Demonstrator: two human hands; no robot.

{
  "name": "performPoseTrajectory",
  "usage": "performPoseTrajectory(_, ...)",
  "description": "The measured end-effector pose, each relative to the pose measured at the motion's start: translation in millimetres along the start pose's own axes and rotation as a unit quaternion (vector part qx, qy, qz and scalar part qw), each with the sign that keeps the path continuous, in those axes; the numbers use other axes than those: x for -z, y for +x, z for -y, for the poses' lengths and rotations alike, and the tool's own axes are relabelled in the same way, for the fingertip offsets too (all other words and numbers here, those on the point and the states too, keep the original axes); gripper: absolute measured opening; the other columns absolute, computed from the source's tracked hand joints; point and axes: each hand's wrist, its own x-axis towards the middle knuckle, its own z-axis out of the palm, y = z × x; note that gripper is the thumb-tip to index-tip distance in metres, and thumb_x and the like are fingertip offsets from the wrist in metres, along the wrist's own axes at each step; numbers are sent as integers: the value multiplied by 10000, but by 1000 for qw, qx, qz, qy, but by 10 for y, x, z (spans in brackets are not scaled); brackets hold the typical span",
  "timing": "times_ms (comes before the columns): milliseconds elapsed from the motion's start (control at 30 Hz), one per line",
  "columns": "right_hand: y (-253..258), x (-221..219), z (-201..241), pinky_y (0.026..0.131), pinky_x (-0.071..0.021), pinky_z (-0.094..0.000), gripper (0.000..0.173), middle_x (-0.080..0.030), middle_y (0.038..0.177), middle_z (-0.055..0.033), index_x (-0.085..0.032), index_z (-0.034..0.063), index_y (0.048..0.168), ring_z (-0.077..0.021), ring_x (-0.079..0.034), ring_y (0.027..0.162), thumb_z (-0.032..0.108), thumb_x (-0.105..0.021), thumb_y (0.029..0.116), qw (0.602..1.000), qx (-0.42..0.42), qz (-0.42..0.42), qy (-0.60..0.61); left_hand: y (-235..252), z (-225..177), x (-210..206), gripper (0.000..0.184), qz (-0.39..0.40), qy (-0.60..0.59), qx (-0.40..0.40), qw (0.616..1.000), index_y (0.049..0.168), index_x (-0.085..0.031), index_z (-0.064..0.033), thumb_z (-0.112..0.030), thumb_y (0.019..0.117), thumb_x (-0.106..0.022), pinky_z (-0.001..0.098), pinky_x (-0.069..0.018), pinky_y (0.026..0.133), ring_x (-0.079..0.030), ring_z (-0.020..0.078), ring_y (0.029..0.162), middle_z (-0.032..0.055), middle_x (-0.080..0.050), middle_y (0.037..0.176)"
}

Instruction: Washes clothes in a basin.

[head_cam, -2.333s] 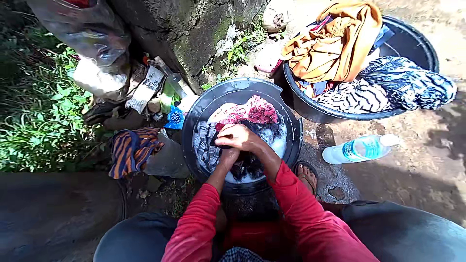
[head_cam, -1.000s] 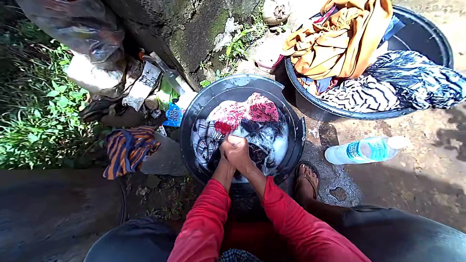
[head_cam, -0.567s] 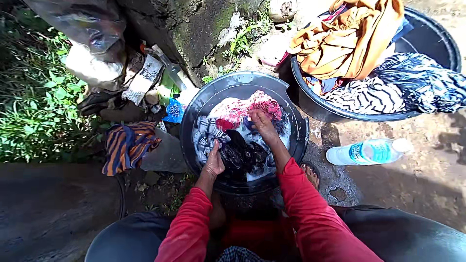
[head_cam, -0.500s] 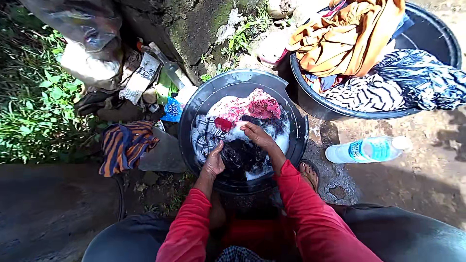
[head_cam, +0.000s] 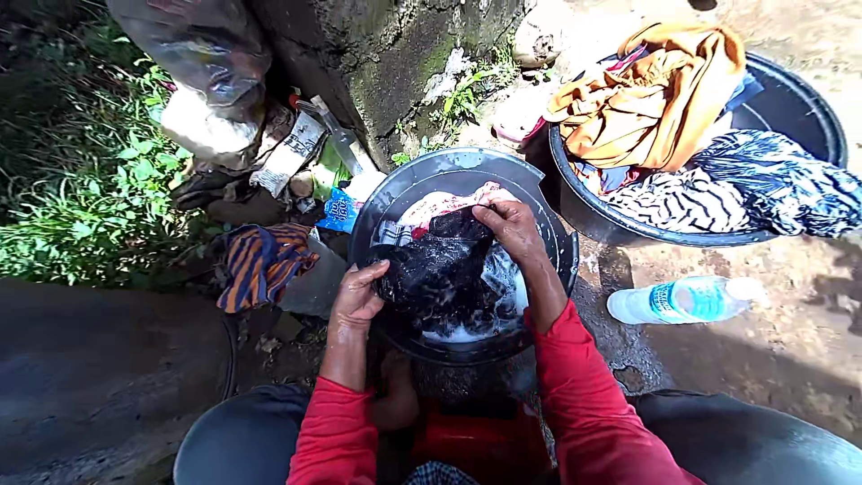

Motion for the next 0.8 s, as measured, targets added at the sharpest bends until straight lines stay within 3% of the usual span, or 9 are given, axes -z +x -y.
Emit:
performPoseTrajectory(100, 68, 20, 189, 965, -505, -242, 128, -661, 1168, -74, -727, 3, 892, -70, -604, 1112, 68, -623, 927, 996, 69, 14, 50, 197, 337, 152, 438, 67, -69, -97, 991, 1124, -722, -197, -535, 847, -754, 338, -621, 830, -727, 109, 944, -1, -758, 1021)
performPoseTrajectory(167, 92, -93, 192, 1016, -504, -290, 152, -678, 1240, -136, -745, -46, 912, -124, -622, 1170, 37, -617, 900, 996, 66, 50, 43, 136, 655, 58, 882, 57, 56, 11, 997, 1224, -624, -175, -757, 591, -819, 322, -610, 867, -711, 85, 987, -25, -744, 1047)
performPoseTrajectory(233, 124, -63, 24, 960, -520, -336, 167, -745, 1108, -128, -739, -43, 821, -125, -673, 1070, 53, -622, 894, 995, 48, 89, -25, 32, 763, -185, 811, 110, 171, 143, 968, 1260, -535, -53, -353, 627, -944, 300, -591, 892, -698, 87, 981, 10, -726, 1053)
performPoseTrajectory(267, 93, -9, -93, 807, -531, -299, 193, -730, 886, -53, -712, -2, 757, -62, -657, 856, 81, -628, 909, 996, 23, 83, -38, 1, 763, -294, 680, 114, 223, 179, 951, 1280, -517, -2, -126, 714, -873, 305, -586, 913, -691, 102, 990, 42, -711, 1073)
performPoseTrajectory(333, 30, 155, -284, 574, -390, -244, 395, -482, 579, 66, -529, 75, 611, 1, -442, 549, 180, -625, 979, 998, -13, 51, -40, 4, 758, -387, 480, 68, 272, 155, 947, 1273, -523, 32, 36, 840, -729, 292, -583, 899, -683, 97, 962, 61, -693, 1061)
performPoseTrajectory(433, -92, 287, -433, 581, -405, -253, 401, -475, 612, 68, -538, 72, 683, -11, -448, 573, 365, -736, 872, 991, -17, 122, -51, 74, 727, -391, 350, -8, 241, 43, 970, 1258, -525, 14, 9, 925, -632, 305, -576, 894, -679, 88, 940, 48, -695, 1026)
performPoseTrajectory(567, -171, 163, -402, 858, -535, -614, 779, -702, 1059, -196, -619, 27, 1247, -354, -680, 995, 461, -916, 672, 935, -40, 301, -184, 175, 492, -388, 435, -87, 312, -61, 944, 1338, -526, -29, -208, 973, -680, 312, -569, 926, -673, 74, 1003, 43, -687, 1125)
performPoseTrajectory(700, -40, 180, -230, 993, -470, -633, 412, -655, 1228, -223, -674, -14, 1236, -404, -628, 1167, 189, -791, 897, 878, -32, 373, -298, 200, 244, -471, 351, -95, 215, -94, 967, 1312, -517, -114, -200, 995, -639, 313, -587, 898, -677, 75, 997, -18, -690, 1093)
performPoseTrajectory(800, -40, 294, -199, 999, -505, -495, 239, -718, 1106, -211, -732, -82, 1040, -304, -671, 1088, 15, -775, 826, 950, 72, 268, -145, 160, 0, -588, 206, -108, 169, 42, 979, 1186, -580, -158, -317, 1066, -527, 303, -616, 742, -704, 88, 853, -15, -709, 947)
